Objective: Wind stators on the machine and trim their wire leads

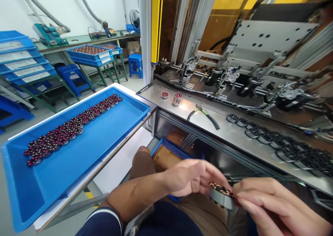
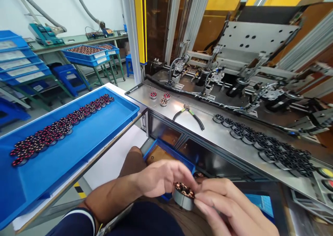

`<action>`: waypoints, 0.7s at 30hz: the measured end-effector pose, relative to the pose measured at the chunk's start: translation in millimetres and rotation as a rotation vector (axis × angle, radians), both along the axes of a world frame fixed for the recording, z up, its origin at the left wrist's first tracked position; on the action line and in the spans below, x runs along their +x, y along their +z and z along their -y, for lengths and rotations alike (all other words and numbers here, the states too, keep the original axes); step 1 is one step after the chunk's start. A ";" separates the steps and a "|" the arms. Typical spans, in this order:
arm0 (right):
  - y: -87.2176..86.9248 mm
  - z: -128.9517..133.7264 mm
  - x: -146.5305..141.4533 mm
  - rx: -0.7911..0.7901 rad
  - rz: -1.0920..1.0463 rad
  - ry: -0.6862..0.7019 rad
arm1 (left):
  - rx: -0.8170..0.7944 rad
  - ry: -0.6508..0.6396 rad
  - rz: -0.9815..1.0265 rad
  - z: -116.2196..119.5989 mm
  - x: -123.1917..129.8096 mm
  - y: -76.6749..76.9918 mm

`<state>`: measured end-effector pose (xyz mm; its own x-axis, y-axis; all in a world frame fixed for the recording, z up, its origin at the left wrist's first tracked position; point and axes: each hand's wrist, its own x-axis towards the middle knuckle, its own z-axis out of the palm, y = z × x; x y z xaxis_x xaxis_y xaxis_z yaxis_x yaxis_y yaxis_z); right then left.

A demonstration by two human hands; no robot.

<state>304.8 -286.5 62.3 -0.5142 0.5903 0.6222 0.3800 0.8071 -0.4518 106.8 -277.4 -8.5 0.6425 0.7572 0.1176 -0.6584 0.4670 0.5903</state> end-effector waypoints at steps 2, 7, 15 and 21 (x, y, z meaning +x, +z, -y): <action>6.6 1.0 -0.9 0.022 0.064 0.084 | 0.038 -0.228 -0.059 0.0 -0.9 -2.6; 20.1 9.0 -11.3 0.024 0.050 0.015 | 0.102 -0.077 -0.122 12.0 -10.1 8.8; 7.5 -2.8 -16.5 -0.099 -0.256 -0.022 | 0.176 0.329 -0.004 7.2 -12.2 16.3; 5.8 -4.4 -11.3 -0.083 -0.263 0.105 | 0.030 -0.152 -0.163 -1.7 -2.2 10.5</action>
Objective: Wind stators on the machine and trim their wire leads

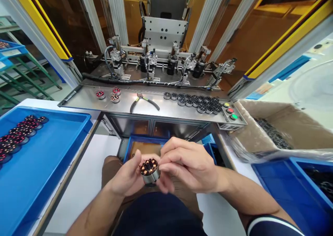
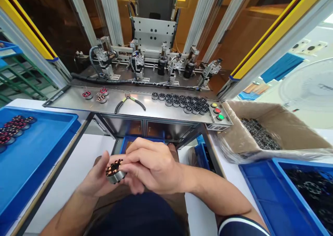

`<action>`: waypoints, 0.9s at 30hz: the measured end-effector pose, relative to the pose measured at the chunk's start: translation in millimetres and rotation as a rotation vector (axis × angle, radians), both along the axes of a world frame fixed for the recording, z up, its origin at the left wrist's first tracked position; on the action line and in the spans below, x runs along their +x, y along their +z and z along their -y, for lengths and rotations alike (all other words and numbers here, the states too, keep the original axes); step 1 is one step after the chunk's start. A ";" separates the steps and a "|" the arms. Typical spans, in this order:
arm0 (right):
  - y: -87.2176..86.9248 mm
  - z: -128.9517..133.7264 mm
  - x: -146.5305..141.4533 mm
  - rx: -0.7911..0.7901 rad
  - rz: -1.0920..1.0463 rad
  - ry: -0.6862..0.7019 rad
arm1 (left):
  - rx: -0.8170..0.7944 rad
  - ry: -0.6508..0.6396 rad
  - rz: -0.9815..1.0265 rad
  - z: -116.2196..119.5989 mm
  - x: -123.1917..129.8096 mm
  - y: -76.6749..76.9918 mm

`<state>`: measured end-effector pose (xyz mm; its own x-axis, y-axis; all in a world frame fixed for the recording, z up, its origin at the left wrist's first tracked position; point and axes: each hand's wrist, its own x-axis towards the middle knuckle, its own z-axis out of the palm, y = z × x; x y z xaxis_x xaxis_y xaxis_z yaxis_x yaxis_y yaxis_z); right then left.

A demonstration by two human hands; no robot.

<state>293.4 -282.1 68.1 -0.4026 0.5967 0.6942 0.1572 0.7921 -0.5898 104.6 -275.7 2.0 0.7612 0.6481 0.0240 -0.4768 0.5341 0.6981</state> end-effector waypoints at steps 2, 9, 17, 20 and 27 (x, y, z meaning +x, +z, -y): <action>-0.9 0.1 3.0 0.003 0.008 -0.013 | 0.024 -0.090 0.018 1.2 0.3 -0.7; -7.4 2.4 5.8 -0.066 -0.046 -0.151 | 0.191 0.288 -0.037 8.9 1.6 5.3; -14.5 -2.8 2.8 -0.035 -0.088 -0.112 | 0.291 0.574 -0.090 6.6 8.7 -0.7; -15.6 -5.4 6.0 0.000 -0.073 -0.089 | 0.229 0.399 -0.125 6.8 6.2 -1.9; -13.0 1.2 0.0 -0.038 -0.133 -0.193 | 0.386 0.580 -0.189 6.1 4.9 -3.0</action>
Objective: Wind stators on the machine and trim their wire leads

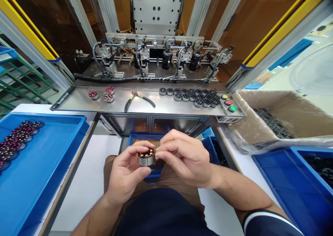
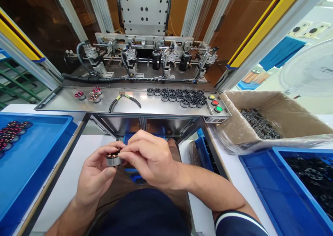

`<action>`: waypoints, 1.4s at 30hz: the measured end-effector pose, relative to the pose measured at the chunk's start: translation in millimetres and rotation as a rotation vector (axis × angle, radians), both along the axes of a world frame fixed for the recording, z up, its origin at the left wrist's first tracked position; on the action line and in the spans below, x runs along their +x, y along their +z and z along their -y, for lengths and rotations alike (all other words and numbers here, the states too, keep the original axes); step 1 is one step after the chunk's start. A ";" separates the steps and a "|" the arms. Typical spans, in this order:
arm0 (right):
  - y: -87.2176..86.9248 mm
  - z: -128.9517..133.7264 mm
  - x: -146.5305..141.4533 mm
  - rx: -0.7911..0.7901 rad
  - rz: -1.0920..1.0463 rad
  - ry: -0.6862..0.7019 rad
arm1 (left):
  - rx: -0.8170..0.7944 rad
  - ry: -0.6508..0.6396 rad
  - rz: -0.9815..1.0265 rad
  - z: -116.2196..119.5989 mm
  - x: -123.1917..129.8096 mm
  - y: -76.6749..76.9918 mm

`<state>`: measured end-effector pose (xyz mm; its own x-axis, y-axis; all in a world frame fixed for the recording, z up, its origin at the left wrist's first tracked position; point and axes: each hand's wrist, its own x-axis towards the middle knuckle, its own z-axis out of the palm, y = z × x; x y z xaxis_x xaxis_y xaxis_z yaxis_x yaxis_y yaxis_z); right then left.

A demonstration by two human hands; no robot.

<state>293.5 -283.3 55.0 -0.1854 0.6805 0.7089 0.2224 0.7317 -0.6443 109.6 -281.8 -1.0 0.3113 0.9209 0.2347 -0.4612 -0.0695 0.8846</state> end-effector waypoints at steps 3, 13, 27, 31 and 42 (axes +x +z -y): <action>-4.1 8.6 -9.8 -0.277 -0.190 -0.039 | 0.082 0.105 -0.021 -5.5 0.7 -4.6; -41.3 18.8 -39.1 -1.102 -0.779 0.427 | 0.041 0.114 0.039 -13.5 -0.2 -3.4; -59.2 14.9 -30.9 -0.880 -0.806 0.500 | 0.123 0.000 -0.311 -16.6 -21.4 -10.1; -60.3 12.0 -15.7 -0.184 -0.316 0.023 | 0.083 0.155 -0.693 -13.9 -40.2 -9.0; -47.2 17.6 -7.3 0.107 -0.037 -0.089 | 0.221 0.133 -0.533 3.8 -10.3 15.4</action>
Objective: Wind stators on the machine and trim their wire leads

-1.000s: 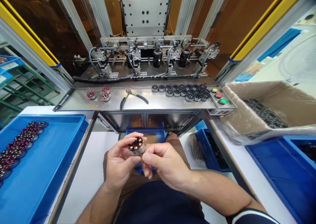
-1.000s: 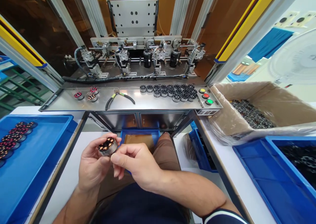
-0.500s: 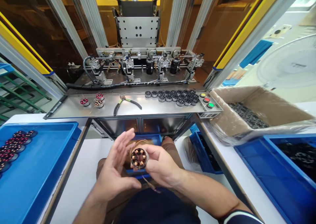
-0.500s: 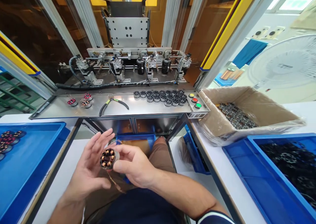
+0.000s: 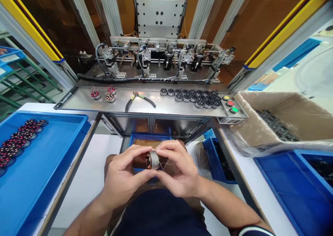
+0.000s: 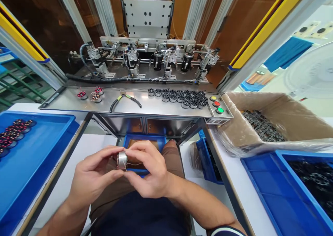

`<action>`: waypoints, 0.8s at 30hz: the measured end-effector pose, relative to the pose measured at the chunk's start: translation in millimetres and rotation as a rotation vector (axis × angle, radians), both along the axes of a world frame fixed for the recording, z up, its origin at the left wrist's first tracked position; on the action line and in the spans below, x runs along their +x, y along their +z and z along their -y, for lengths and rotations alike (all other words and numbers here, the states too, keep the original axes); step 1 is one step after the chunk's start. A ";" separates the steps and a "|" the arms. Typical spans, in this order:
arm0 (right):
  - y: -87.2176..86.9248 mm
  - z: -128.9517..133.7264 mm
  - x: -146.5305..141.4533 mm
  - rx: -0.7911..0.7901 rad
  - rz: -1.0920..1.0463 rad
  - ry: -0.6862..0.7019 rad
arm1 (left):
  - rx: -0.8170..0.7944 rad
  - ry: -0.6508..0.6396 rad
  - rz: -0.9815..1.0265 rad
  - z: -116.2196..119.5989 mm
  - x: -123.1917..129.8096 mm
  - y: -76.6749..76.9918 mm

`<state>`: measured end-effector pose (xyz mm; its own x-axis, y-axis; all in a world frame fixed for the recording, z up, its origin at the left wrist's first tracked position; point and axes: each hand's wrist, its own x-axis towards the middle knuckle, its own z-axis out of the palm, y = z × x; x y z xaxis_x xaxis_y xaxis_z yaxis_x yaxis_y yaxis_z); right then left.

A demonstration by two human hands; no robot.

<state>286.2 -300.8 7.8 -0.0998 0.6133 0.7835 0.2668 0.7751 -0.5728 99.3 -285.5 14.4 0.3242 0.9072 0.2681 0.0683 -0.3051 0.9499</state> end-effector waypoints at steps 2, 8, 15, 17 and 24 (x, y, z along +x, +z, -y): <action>0.1 0.0 0.8 -0.044 -0.056 0.056 | 0.070 0.037 -0.015 -1.1 -0.6 -2.4; -0.2 -0.1 -9.2 -0.097 -0.225 0.045 | 0.251 0.103 -0.059 0.5 -0.7 -10.4; 6.7 8.2 -13.2 -0.526 -0.518 0.118 | 0.056 0.021 0.109 0.7 2.4 -6.0; 4.1 8.9 -11.8 -0.562 -0.530 0.141 | 0.047 -0.011 0.161 0.0 5.4 -6.2; -9.1 5.7 30.1 -0.658 -0.455 -0.022 | 0.417 0.056 -0.171 -1.4 -2.5 -0.9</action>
